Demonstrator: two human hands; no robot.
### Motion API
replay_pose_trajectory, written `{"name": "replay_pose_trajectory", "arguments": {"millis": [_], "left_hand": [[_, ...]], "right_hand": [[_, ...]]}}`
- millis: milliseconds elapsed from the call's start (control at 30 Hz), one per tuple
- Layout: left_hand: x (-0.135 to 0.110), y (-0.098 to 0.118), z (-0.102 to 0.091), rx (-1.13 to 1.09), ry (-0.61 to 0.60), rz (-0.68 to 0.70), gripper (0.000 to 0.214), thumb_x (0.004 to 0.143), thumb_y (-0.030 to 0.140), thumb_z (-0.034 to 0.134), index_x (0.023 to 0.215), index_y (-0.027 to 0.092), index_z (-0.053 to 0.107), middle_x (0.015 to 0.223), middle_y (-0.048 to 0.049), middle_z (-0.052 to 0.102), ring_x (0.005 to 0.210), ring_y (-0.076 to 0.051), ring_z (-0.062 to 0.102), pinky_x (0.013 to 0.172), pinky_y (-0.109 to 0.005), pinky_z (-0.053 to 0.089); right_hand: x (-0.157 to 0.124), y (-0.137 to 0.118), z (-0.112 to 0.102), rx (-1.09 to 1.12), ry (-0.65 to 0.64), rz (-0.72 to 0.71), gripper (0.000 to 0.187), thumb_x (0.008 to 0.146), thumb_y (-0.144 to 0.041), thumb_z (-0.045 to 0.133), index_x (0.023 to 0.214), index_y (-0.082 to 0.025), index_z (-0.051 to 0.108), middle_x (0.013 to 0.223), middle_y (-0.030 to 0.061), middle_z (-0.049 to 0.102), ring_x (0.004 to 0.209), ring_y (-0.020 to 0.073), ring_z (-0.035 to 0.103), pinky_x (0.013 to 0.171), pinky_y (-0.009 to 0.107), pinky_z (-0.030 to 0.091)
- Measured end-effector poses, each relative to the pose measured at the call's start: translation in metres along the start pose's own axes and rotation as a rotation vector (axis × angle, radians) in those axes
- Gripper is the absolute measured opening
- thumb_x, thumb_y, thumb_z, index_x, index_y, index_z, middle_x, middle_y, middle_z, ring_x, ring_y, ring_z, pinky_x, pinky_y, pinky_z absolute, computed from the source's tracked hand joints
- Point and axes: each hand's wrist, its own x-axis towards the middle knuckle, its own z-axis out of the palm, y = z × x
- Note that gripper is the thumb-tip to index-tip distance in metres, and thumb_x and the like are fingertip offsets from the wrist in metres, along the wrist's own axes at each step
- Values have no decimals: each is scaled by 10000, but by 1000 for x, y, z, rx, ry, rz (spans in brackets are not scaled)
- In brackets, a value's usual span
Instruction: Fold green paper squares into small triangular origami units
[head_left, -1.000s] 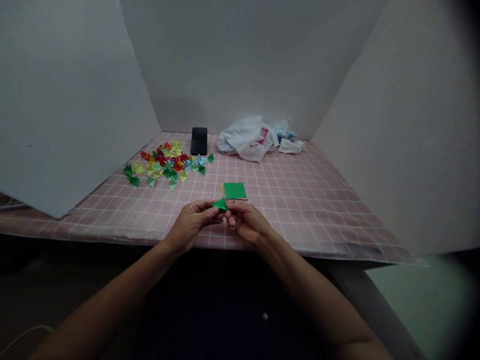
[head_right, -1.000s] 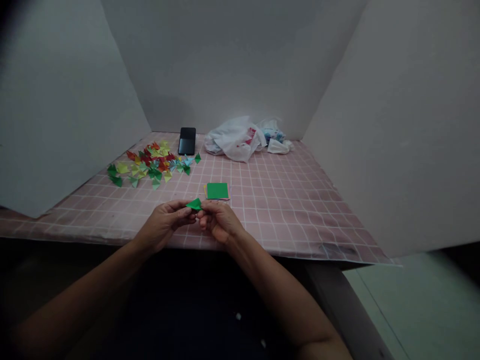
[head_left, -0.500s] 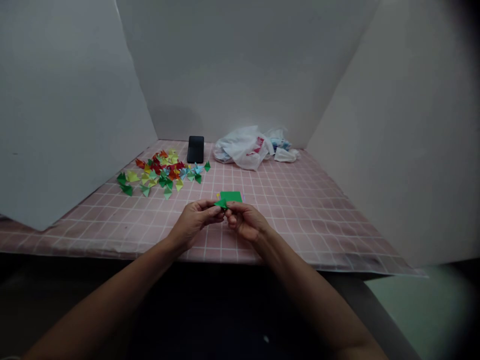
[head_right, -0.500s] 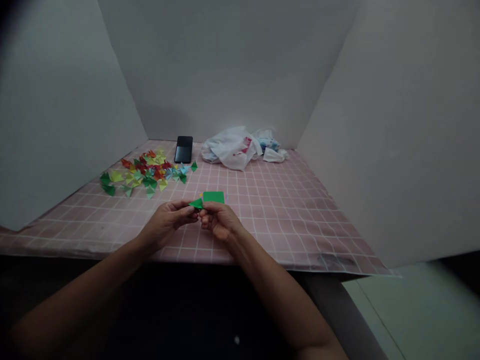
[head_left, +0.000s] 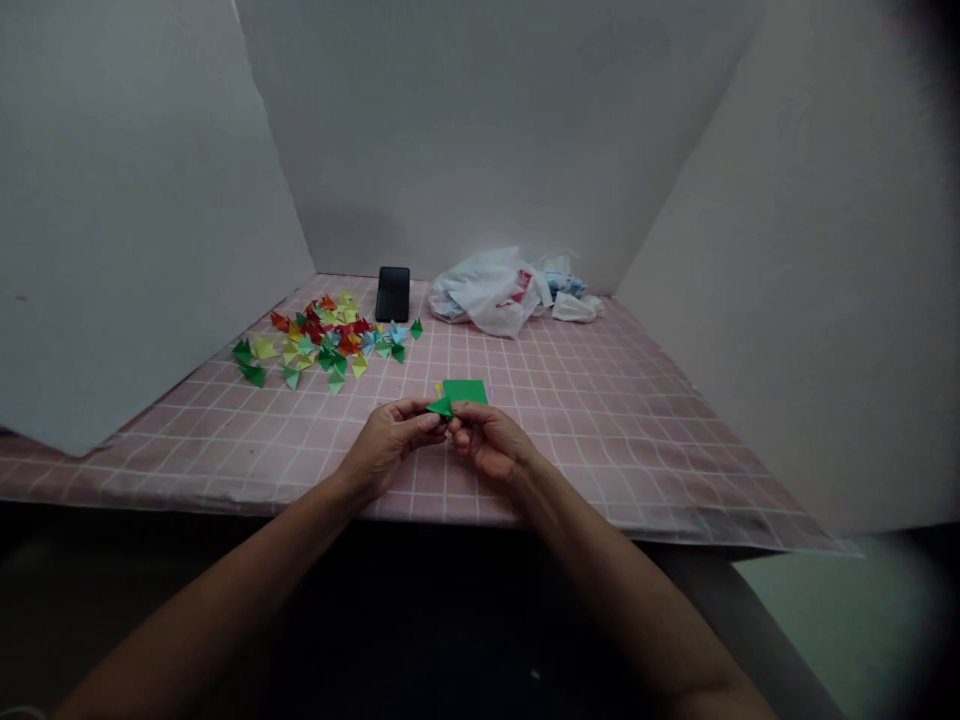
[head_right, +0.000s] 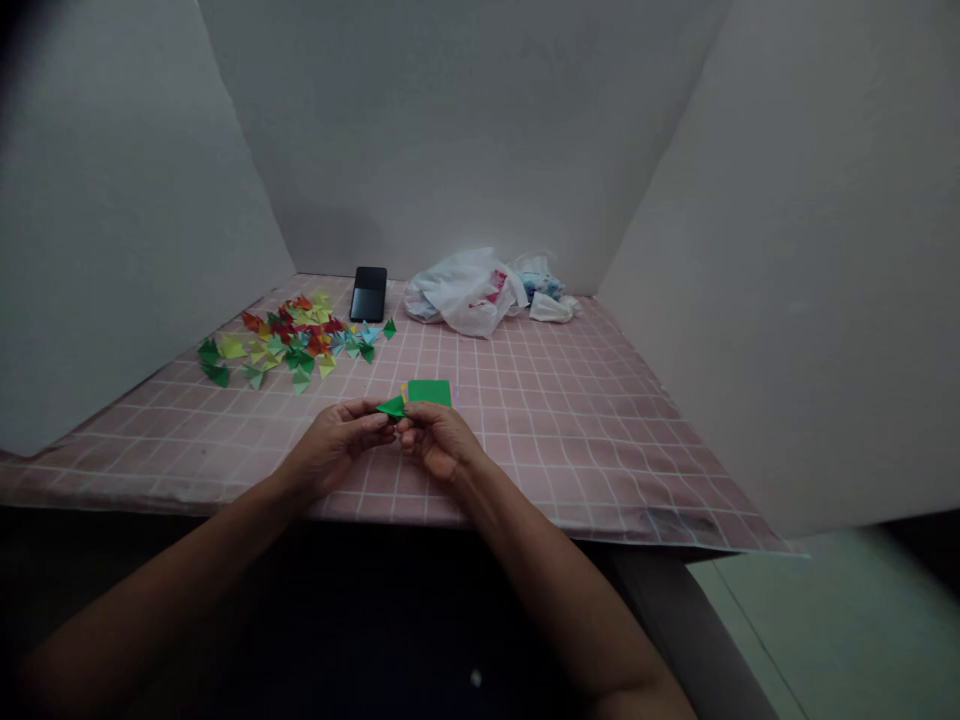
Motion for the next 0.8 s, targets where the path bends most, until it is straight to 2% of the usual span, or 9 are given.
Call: {"name": "replay_pose_trajectory", "arguments": {"millis": [167, 400, 600, 800], "left_hand": [[0, 1, 0, -17, 14, -16, 198, 696, 142, 814, 886, 108, 768, 818, -62, 774, 725, -133, 707, 775, -262, 567], [3, 0, -1, -52, 11, -27, 107, 693, 93, 734, 799, 97, 738, 746, -65, 739, 691, -144, 697, 733, -264, 568], [1, 1, 1, -59, 8, -34, 150, 734, 148, 776, 876, 102, 765, 809, -74, 760, 756, -149, 709, 796, -274, 564], [-1, -2, 1, -67, -1, -18, 192, 705, 160, 829, 883, 112, 774, 823, -56, 764, 757, -134, 703, 813, -262, 561]], "right_hand": [[-1, 2, 6, -40, 1, -68, 70, 749, -134, 693, 725, -154, 631, 536, -5, 665, 384, 81, 543, 403, 179, 450], [-8, 7, 11, -206, 20, -236, 155, 730, -246, 725, 812, -199, 603, 579, -26, 697, 380, 105, 573, 400, 200, 424], [-4, 5, 5, -167, 2, -199, 148, 719, -222, 723, 797, -189, 602, 576, -21, 690, 386, 97, 555, 409, 201, 413], [0, 5, 0, -122, -30, -154, 113, 729, -187, 730, 773, -179, 627, 584, -26, 684, 407, 83, 554, 420, 190, 439]]}}
